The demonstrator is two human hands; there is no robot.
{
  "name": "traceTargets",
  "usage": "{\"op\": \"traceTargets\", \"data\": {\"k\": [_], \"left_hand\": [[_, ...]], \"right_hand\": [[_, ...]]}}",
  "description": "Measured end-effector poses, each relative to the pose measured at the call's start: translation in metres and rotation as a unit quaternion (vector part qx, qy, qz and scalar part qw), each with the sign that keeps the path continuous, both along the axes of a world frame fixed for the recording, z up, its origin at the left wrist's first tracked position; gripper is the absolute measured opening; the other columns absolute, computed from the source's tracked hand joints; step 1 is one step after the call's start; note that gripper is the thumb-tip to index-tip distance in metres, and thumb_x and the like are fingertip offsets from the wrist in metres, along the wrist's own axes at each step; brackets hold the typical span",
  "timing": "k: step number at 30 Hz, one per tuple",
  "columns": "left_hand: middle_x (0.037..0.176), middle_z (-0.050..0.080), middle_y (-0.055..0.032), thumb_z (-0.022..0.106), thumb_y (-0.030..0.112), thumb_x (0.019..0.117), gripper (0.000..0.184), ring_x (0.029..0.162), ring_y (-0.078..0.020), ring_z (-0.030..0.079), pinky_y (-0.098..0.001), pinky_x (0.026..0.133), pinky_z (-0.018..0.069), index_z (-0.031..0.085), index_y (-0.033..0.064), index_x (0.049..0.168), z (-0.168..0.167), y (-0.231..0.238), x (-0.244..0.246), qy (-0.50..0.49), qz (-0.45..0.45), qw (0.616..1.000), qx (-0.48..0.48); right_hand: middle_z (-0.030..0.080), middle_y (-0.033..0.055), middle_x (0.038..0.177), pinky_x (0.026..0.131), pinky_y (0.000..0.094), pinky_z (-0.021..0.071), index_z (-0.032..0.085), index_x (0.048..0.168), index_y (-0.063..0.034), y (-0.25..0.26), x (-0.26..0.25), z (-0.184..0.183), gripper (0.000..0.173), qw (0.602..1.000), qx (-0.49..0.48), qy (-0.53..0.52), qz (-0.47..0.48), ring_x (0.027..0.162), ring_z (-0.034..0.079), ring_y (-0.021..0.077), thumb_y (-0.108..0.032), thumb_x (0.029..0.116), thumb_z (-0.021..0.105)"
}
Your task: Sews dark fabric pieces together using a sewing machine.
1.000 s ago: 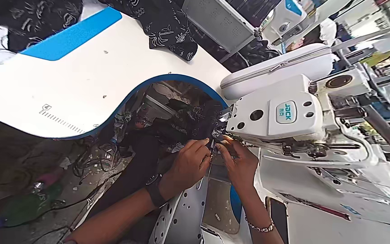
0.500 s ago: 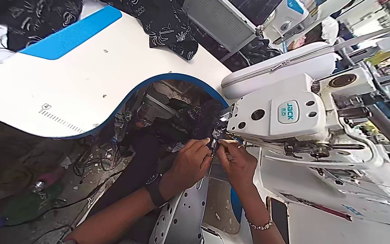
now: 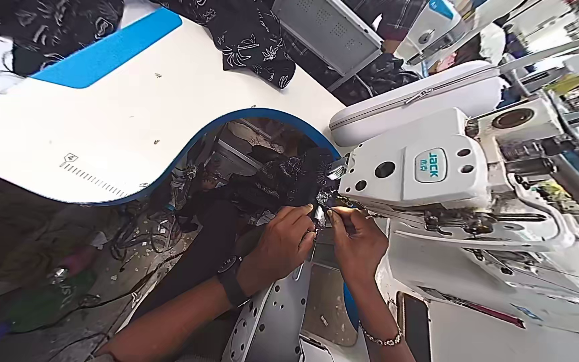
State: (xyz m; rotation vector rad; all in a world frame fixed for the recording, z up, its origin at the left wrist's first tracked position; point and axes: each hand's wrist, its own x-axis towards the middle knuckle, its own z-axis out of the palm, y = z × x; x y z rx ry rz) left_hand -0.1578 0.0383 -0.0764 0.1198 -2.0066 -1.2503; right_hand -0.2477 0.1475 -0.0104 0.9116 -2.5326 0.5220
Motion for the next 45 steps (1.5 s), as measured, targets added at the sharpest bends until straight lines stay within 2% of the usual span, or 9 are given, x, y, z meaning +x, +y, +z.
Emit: {"op": "traceTargets", "data": {"k": [3, 8, 16, 19, 22, 25, 32, 37, 45], "left_hand": [[0.120, 0.072, -0.0185, 0.064, 0.008, 0.0909, 0.011, 0.108, -0.0261, 0.071, -0.0290, 0.095, 0.0538, 0.072, 0.0010, 0.088, 0.000, 0.000, 0.000, -0.002, -0.001, 1.000, 0.001], [0.120, 0.072, -0.0193, 0.064, 0.007, 0.0902, 0.011, 0.108, -0.0266, 0.071, -0.0294, 0.095, 0.0542, 0.072, 0.0008, 0.087, 0.001, 0.000, 0.000, 0.000, 0.004, 1.000, -0.004], [0.120, 0.072, -0.0192, 0.063, 0.006, 0.0905, 0.011, 0.110, -0.0263, 0.070, -0.0289, 0.095, 0.0537, 0.071, 0.0009, 0.086, 0.000, 0.001, 0.000, 0.002, 0.002, 1.000, 0.003], [0.121, 0.072, -0.0198, 0.063, 0.006, 0.0905, 0.011, 0.110, -0.0266, 0.070, -0.0295, 0.097, 0.0531, 0.071, 0.0005, 0.086, 0.000, 0.000, -0.001, 0.002, 0.000, 1.000, 0.002], [0.122, 0.072, -0.0194, 0.063, 0.007, 0.0912, 0.011, 0.111, -0.0262, 0.070, -0.0291, 0.097, 0.0530, 0.071, 0.0008, 0.087, 0.000, 0.000, 0.000, 0.001, -0.001, 1.000, 0.005], [0.122, 0.072, -0.0195, 0.063, 0.007, 0.0915, 0.011, 0.110, -0.0264, 0.070, -0.0290, 0.096, 0.0531, 0.071, 0.0004, 0.087, 0.000, 0.000, 0.000, 0.002, -0.003, 1.000, 0.002], [0.121, 0.072, -0.0192, 0.063, 0.007, 0.0914, 0.012, 0.111, -0.0268, 0.070, -0.0297, 0.097, 0.0529, 0.071, 0.0005, 0.086, 0.001, -0.001, 0.001, 0.001, -0.008, 1.000, 0.005], [0.121, 0.072, -0.0189, 0.063, 0.006, 0.0901, 0.010, 0.112, -0.0260, 0.069, -0.0292, 0.097, 0.0528, 0.070, 0.0012, 0.085, 0.001, -0.001, 0.000, -0.004, -0.005, 1.000, 0.006], [0.119, 0.072, -0.0185, 0.063, 0.006, 0.0903, 0.011, 0.110, -0.0249, 0.070, -0.0279, 0.096, 0.0531, 0.071, 0.0016, 0.085, 0.001, 0.000, -0.001, 0.001, 0.001, 1.000, -0.003]], "right_hand": [[0.072, 0.0228, 0.083, 0.051, 0.0468, 0.0515, 0.076, 0.091, 0.0027, 0.004, 0.002, -0.006, 0.018, 0.988, 0.067, 0.129, 0.053, 0.067, 0.070, 0.0380, -0.008, 0.0927, 0.062], [0.077, 0.0136, 0.088, 0.061, 0.0372, 0.0523, 0.078, 0.090, -0.0020, 0.014, -0.004, -0.009, 0.019, 0.938, 0.139, 0.280, 0.148, 0.079, 0.072, 0.0322, 0.001, 0.0894, 0.060], [0.073, 0.0179, 0.087, 0.072, 0.0390, 0.0541, 0.080, 0.089, -0.0031, 0.011, 0.007, -0.009, 0.024, 0.985, 0.045, 0.118, 0.118, 0.085, 0.069, 0.0345, -0.016, 0.0932, 0.060], [0.071, 0.0163, 0.092, 0.083, 0.0326, 0.0498, 0.080, 0.091, -0.0039, 0.014, 0.015, -0.014, 0.028, 0.994, -0.019, 0.039, 0.100, 0.092, 0.065, 0.0264, -0.028, 0.0920, 0.064], [0.068, 0.0210, 0.111, 0.098, 0.0279, 0.0457, 0.080, 0.101, -0.0025, 0.022, 0.023, -0.021, 0.029, 0.992, -0.052, -0.005, 0.116, 0.109, 0.061, 0.0236, -0.024, 0.0948, 0.062], [0.071, 0.0213, 0.114, 0.105, 0.0292, 0.0439, 0.078, 0.107, -0.0004, 0.024, 0.030, -0.027, 0.032, 0.991, -0.044, 0.007, 0.128, 0.116, 0.062, 0.0270, -0.019, 0.0978, 0.055], [0.075, 0.0170, 0.110, 0.104, 0.0371, 0.0459, 0.071, 0.098, -0.0031, 0.020, 0.039, -0.033, 0.029, 0.989, -0.022, 0.087, 0.121, 0.112, 0.067, 0.0292, -0.017, 0.0997, 0.046], [0.075, 0.0131, 0.109, 0.107, 0.0310, 0.0451, 0.061, 0.094, -0.0040, 0.019, 0.044, -0.032, 0.021, 0.990, -0.068, 0.049, 0.111, 0.114, 0.067, 0.0194, -0.020, 0.0995, 0.049], [0.077, 0.0117, 0.109, 0.105, 0.0258, 0.0477, 0.061, 0.096, -0.0033, 0.017, 0.052, -0.035, 0.015, 0.985, -0.131, -0.006, 0.110, 0.119, 0.067, 0.0164, -0.015, 0.0970, 0.051]]}}
